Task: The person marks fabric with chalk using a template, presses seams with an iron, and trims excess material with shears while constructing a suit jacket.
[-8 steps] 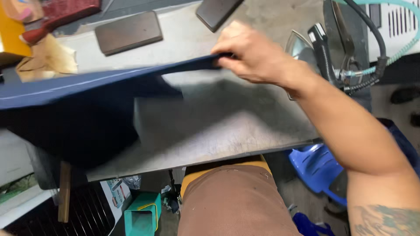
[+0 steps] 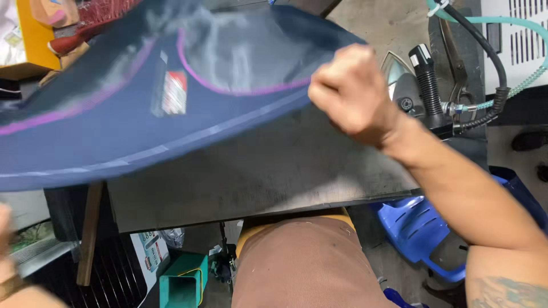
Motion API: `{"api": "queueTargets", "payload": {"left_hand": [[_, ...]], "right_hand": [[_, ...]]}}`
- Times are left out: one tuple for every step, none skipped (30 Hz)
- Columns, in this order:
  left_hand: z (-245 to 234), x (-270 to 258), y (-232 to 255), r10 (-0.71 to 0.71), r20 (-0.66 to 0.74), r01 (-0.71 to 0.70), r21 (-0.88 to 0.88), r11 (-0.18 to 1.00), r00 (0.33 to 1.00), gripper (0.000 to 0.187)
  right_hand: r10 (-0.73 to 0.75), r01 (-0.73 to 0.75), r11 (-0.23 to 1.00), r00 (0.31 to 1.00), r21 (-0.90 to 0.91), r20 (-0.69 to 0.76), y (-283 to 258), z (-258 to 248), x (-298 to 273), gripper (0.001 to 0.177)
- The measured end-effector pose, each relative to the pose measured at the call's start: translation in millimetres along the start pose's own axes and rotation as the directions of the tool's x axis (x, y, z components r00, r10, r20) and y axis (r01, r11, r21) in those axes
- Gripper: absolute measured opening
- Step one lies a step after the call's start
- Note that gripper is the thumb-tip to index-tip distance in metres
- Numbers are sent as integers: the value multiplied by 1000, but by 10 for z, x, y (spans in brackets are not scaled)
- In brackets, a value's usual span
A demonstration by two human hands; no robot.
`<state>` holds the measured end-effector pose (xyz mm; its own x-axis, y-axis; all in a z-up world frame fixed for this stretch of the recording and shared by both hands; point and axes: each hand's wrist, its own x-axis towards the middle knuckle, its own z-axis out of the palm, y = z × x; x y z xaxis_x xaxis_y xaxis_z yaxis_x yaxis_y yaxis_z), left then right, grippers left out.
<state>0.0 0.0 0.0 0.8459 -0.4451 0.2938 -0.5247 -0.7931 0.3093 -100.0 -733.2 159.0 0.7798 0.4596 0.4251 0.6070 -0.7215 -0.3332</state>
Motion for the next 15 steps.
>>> {"api": "queueTargets", "payload": {"left_hand": [[143, 79, 366, 2, -38, -3, -30, 1000, 999, 14], [201, 121, 753, 3, -76, -7, -60, 998, 997, 15], [386, 296, 1225, 1, -72, -6, -65, 998, 997, 15], [496, 446, 1723, -157, -128, 137, -154, 979, 979, 11], [517, 564, 2234, -318, -168, 272, -247, 930, 933, 14], [719, 254, 2201, -322, -163, 277, -248, 928, 933, 14], [922, -17, 2149, -182, -163, 201, 106, 974, 970, 15], [1130, -286, 2099, -46, -113, 92, 443, 892, 992, 40], [1223, -163, 2271, -48, -101, 88, 438, 895, 994, 40], [1320, -49, 2444, -61, -156, 102, 270, 958, 986, 43], [1422, 56, 2612, -83, -211, 105, 92, 990, 974, 50], [1583, 209, 2930, -84, -201, 103, 86, 991, 976, 50], [1736, 393, 3242, -77, -227, 72, -29, 997, 971, 44], [1881, 579, 3553, -74, -253, 38, -144, 989, 965, 39], [1987, 682, 3793, -75, -251, 40, -141, 989, 965, 39]], "right_hand": [[-134, 118, 983, 985, -137, -109, -1, 175, -187, 27], [-276, 215, 935, 941, -283, -197, -2, 351, -376, 18], [-272, 213, 936, 943, -281, -192, -63, 638, -667, 18], [-201, 149, 947, 966, -286, -162, -122, 925, -957, 13], [-129, 87, 954, 983, -288, -132, -176, 1220, -1241, 9], [-127, 87, 955, 984, -284, -127, -305, 1324, -1540, 9], [-21, 16, 983, 999, -181, -28, -430, 1434, -1826, 6], [75, -68, 994, 994, -85, 81, -551, 1545, -2115, 3], [86, -79, 994, 992, -81, 90, -563, 1517, -2132, 3], [206, -205, 977, 978, -62, 18, -577, 1491, -2153, 10], [323, -325, 945, 945, -38, -54, -599, 1474, -2180, 20], [333, -335, 942, 942, -39, -48, -588, 1480, -2141, 20], [505, -513, 859, 842, 10, -191, -529, 1487, -2064, 15], [651, -662, 744, 690, 87, -317, -473, 1490, -1984, 12], [652, -662, 744, 689, 90, -315, -415, 1524, -1966, 12]]}}
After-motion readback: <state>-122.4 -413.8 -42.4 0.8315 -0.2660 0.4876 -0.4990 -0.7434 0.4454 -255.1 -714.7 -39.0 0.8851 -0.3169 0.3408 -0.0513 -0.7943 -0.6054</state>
